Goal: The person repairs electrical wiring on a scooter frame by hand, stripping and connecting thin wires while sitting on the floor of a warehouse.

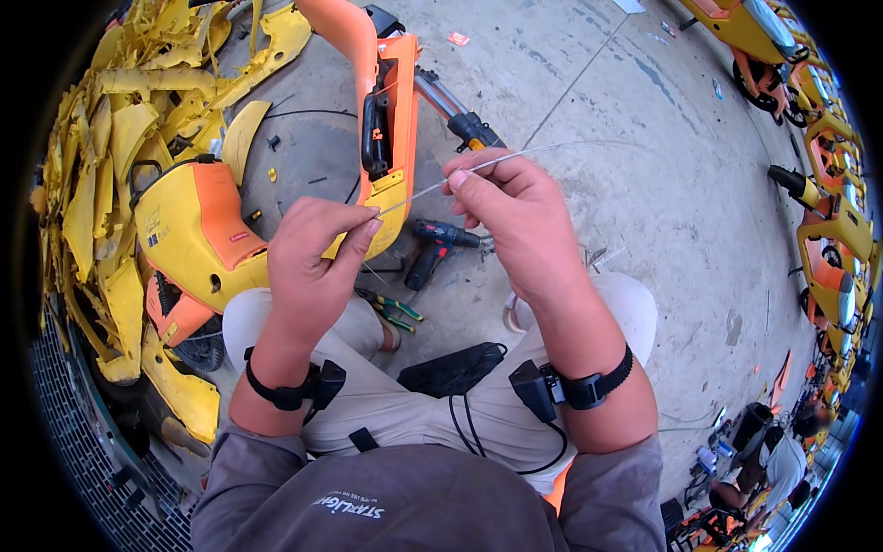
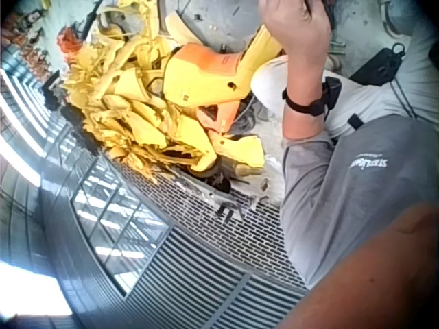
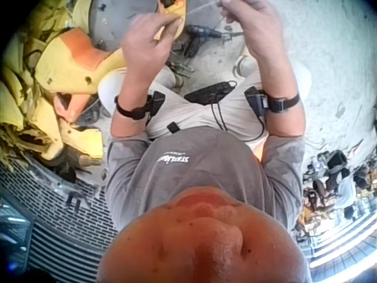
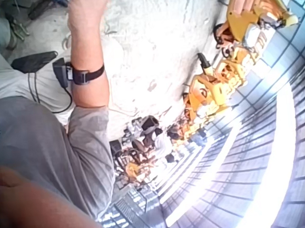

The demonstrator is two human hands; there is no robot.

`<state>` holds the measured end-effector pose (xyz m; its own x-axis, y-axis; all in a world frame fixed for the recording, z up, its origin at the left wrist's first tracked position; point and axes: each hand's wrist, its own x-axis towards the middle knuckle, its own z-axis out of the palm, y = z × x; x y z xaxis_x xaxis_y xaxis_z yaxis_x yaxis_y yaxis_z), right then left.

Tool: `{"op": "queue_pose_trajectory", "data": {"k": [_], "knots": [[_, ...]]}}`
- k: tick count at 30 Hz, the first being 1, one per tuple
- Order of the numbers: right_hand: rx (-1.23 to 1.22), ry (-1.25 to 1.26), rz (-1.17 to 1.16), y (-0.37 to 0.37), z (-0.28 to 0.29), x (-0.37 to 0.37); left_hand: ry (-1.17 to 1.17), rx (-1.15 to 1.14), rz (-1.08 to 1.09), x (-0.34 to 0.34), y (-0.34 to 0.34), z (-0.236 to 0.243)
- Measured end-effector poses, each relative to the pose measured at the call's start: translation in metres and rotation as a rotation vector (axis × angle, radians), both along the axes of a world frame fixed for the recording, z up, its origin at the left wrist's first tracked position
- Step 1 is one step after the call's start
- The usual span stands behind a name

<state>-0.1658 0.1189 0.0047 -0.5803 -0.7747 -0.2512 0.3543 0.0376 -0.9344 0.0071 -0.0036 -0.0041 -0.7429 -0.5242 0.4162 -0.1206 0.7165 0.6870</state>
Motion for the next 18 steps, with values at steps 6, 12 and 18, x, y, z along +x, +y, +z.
{"op": "queue_pose_trajectory", "data": {"k": [6,12,18], "knots": [[0.039,-0.003,0.078,-0.001,-0.003,0.007,0.113,-0.192,0.1,-0.003,0.004,-0.004],[0.005,0.1,0.086,0.003,-0.004,0.001,-0.242,0.363,0.039,0.004,0.003,0.011],[0.003,0.171,0.082,0.004,0.0,-0.004,-0.248,0.87,-0.137,0.021,-0.01,0.003]]}}
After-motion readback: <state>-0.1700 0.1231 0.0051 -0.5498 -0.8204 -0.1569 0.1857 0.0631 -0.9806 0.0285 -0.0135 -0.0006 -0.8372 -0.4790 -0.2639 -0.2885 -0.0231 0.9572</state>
